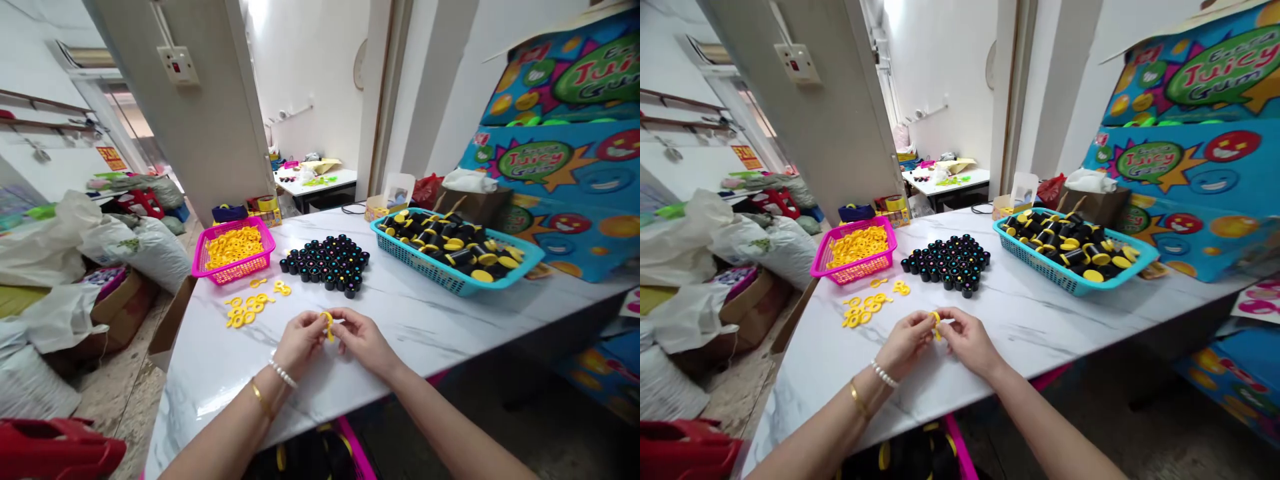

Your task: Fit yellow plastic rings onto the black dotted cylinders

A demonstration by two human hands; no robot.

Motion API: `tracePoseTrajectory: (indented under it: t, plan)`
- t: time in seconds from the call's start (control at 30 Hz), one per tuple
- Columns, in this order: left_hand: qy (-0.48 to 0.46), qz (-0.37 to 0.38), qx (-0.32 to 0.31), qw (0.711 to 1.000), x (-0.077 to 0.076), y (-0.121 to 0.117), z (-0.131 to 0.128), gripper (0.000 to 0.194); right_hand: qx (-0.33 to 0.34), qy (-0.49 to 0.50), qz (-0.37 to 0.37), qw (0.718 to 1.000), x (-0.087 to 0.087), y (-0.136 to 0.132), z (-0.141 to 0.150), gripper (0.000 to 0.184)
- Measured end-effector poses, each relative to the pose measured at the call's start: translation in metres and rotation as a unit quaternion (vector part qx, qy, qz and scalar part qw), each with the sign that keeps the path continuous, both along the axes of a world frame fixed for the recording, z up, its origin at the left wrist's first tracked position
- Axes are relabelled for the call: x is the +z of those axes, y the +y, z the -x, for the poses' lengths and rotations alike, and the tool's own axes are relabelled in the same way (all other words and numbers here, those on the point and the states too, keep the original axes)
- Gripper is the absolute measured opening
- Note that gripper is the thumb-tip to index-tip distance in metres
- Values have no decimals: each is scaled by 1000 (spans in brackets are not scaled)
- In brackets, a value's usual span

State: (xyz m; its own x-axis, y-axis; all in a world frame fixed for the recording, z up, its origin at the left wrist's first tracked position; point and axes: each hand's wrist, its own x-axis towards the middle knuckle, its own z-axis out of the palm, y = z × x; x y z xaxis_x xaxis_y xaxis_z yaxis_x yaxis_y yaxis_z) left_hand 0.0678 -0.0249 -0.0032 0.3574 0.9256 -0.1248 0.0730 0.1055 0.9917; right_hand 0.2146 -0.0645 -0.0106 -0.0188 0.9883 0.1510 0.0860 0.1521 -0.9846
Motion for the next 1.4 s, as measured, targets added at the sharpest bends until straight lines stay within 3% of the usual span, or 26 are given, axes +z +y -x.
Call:
tracePoseTrajectory:
  t: [0.13, 0.27, 0.37, 0.47, 0.53, 0.57, 0.67, 0.73, 0.9, 1.03, 1.27, 1.4]
  plan:
    - [-26, 13, 13, 999, -1, -1, -40, 41, -35, 80, -20, 996, 1, -6, -16, 25]
    - [-10, -4, -7, 1000, -1, 7, -65, 29, -46, 53, -9, 998, 6, -6, -37, 24]
    - [29, -46, -22, 998, -3, 9, -75, 20, -88, -83, -50, 991, 3, -3, -56, 14]
    - [76, -107, 28, 991, -5, 16, -81, 23, -185, -300, -156, 923, -5, 0, -78, 15]
    - [147, -176, 74, 970, -6, 25, -83, 32, -185, -400, -195, 876, -11, 0, -90, 25]
    - [197, -214, 90, 952, -7, 31, -85, 37, -159, -428, -200, 867, -14, -2, -94, 29]
    - [345, -291, 106, 886, -8, 46, -90, 51, -75, -458, -207, 861, -17, -13, -99, 36]
    - [393, -297, 101, 864, -10, 53, -93, 54, -50, -451, -211, 866, -18, -23, -97, 34]
    - [438, -305, 81, 841, -12, 58, -98, 46, -148, -428, -184, 872, -27, -39, -88, 31]
    - [434, -321, 53, 840, -7, 48, -86, 36, -158, -431, -158, 874, -29, -49, -77, 13]
    - [444, -357, -21, 822, -1, 10, -19, 30, -140, -436, -159, 875, -28, -74, -70, 36]
    - [403, -353, -33, 844, -6, 0, 1, 31, -152, -439, -138, 875, -33, -82, -60, 23]
